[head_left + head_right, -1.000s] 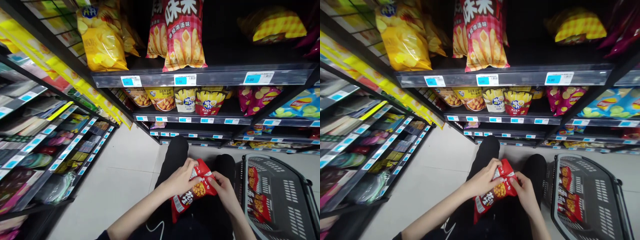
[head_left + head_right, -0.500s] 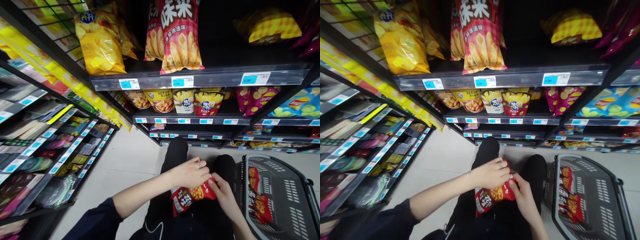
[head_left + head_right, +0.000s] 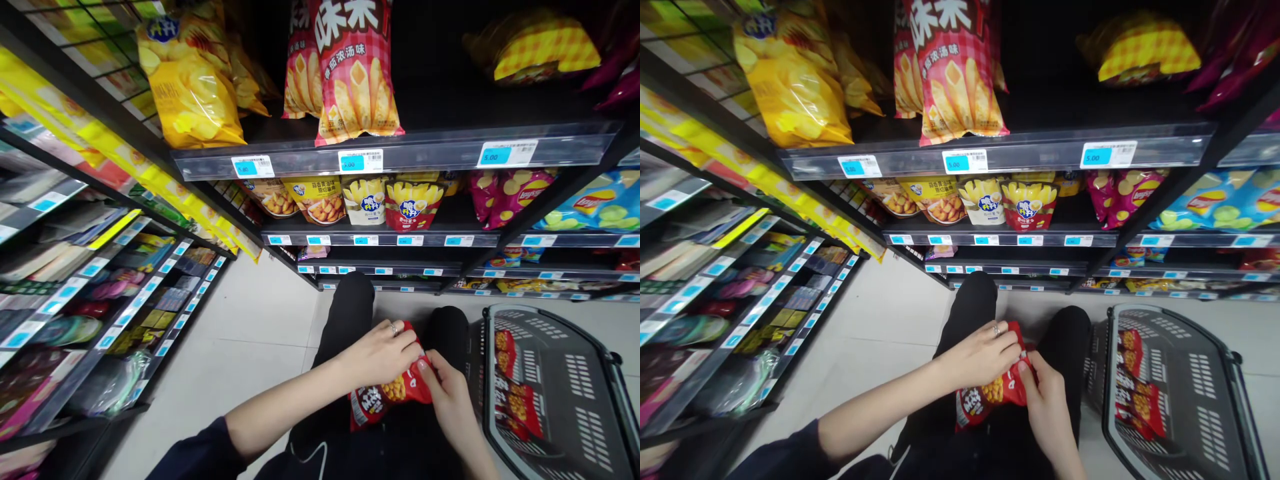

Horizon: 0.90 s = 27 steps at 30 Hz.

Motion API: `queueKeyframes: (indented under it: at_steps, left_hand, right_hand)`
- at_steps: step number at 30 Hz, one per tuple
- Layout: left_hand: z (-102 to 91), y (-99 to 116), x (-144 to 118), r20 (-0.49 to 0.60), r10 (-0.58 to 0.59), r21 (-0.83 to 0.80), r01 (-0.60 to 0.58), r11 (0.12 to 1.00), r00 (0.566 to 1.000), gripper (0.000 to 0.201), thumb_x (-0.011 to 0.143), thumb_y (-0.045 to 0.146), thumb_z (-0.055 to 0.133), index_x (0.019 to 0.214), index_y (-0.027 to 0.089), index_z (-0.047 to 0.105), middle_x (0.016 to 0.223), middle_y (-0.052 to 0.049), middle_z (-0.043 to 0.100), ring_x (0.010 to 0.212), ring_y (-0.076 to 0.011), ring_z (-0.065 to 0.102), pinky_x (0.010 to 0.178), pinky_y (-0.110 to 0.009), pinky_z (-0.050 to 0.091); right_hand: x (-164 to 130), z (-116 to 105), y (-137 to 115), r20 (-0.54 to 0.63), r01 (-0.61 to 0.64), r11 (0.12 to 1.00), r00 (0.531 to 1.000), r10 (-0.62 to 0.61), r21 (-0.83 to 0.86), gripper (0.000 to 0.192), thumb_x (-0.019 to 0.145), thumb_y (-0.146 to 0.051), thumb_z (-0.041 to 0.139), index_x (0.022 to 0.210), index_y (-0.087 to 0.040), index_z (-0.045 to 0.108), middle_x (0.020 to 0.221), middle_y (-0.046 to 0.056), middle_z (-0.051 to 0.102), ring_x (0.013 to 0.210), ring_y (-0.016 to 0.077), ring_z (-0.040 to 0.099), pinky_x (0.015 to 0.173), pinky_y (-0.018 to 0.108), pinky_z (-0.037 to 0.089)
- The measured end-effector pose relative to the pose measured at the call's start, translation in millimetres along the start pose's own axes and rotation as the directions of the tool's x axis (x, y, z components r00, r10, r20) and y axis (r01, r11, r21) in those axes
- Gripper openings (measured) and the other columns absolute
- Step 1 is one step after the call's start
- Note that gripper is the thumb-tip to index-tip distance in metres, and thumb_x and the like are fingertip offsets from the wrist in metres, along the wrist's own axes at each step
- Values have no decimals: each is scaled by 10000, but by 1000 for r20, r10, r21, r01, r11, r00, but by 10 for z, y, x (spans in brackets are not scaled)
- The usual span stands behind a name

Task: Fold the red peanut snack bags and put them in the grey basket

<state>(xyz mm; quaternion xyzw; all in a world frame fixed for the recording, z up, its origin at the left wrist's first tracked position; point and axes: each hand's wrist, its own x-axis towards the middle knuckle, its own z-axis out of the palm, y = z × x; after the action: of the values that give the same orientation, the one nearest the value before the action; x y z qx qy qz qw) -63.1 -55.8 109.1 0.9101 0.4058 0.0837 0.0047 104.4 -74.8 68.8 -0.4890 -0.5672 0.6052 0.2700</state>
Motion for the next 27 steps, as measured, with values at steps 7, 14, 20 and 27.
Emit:
queueKeyframes:
  at_steps: [7,14,20,27]
  left_hand:
    - [-75,-51,69,-44,44,-48,-46,998,998,179,857,216,419,733,152,532,724,-29,522,810,-193,461,739,-313,374]
    - [-118,45,50,-24,-243,-278,227,933,970,206,844,189,403,666,157,501,667,-4,492,723,-153,409,717,-326,308]
    - [-191,47,16,-20,-163,-147,158,976,986,216,886,261,390,769,155,538,766,-36,538,818,-186,436,769,-346,299]
    - [-171,46,32,-125,-168,-193,142,971,978,246,863,213,391,661,149,516,657,-23,536,740,-165,432,796,-358,320]
  right_hand:
    - [3,-49,-7,25,60,998,998,-60,13,284,869,-411,439,701,-184,469,630,-22,449,600,114,374,521,203,320]
    - [15,-80,-18,58,82,986,994,-91,146,238,861,-386,464,770,-175,526,662,-7,488,631,123,422,553,207,361]
    - [19,-49,-82,82,85,983,992,-99,161,239,858,-385,465,737,-182,504,664,-8,460,621,123,404,551,212,375]
    - [60,-93,-248,111,142,990,983,-144,26,298,869,-398,430,667,-182,468,620,-15,452,588,119,392,530,214,345]
